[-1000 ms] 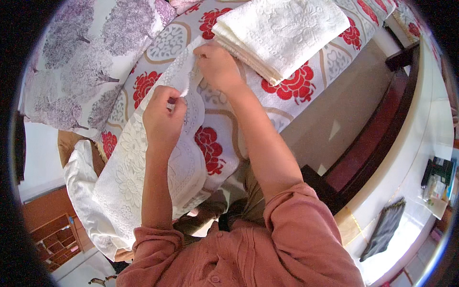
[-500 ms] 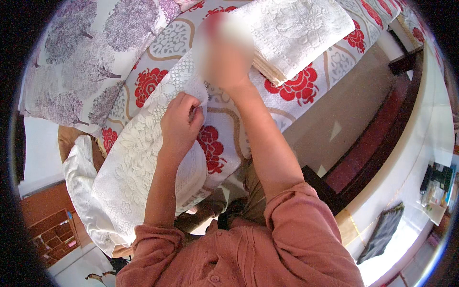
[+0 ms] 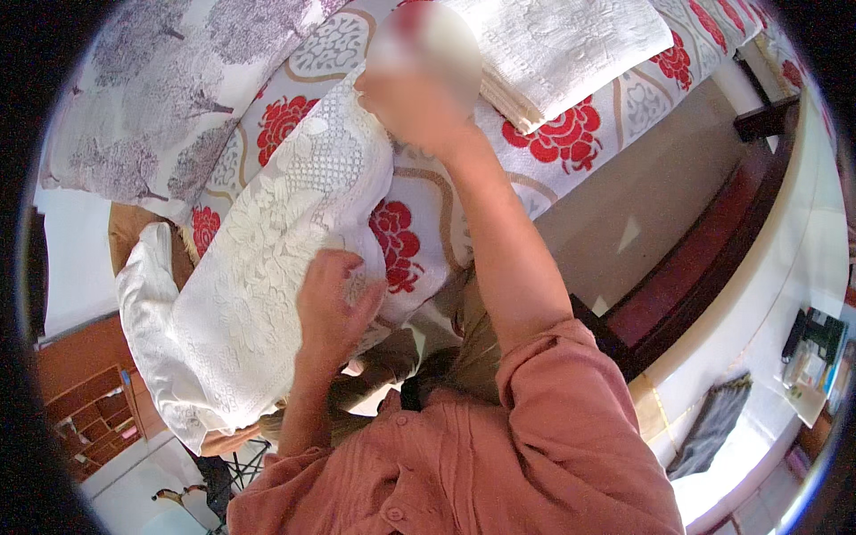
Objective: The person sits on the floor and folds a white patterned cloth by hand. They repeatedly smooth, fold, and stack the cloth into a neat pile on a patterned surface.
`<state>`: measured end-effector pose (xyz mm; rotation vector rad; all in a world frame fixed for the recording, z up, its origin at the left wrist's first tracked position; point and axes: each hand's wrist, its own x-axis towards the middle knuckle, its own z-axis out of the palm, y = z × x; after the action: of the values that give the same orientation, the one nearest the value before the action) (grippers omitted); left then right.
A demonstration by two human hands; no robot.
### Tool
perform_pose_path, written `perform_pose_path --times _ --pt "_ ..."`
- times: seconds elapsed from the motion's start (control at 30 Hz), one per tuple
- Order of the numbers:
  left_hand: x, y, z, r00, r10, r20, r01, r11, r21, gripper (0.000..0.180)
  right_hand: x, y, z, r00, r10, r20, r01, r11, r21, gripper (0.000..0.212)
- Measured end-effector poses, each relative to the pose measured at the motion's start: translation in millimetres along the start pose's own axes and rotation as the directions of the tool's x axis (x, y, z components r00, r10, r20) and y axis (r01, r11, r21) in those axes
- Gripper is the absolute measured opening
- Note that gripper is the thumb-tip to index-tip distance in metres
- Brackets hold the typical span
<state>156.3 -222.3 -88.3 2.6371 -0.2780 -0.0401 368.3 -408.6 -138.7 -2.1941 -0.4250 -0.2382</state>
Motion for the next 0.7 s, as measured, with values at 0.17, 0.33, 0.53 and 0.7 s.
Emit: perform_pose_path --times 0.17,0.33,0.53,0.7 --pt "-31 -7 12 0.997 0.027 -0.076 -0.020 0.996 0.083 0.022 -4 36 32 0.991 -0.116 -0.071 0.102 0.980 -0.168 0.030" --pt "-29 -5 14 0.999 0.033 -0.006 -0.032 0.992 0.124 0.021 -4 51 40 0.991 -0.124 -0.057 0.119 0.989 -0.092 0.030" --pt "-49 6 14 0.995 0.056 -0.085 -0.040 0.982 0.183 0.024 -11 33 28 0.986 -0.154 -0.066 0.138 0.970 -0.199 0.027" --pt "-59 -5 25 0.990 0.067 -0.121 -0.029 0.955 0.296 0.029 -7 20 16 0.993 0.069 -0.093 -0.088 0.970 -0.226 0.027"
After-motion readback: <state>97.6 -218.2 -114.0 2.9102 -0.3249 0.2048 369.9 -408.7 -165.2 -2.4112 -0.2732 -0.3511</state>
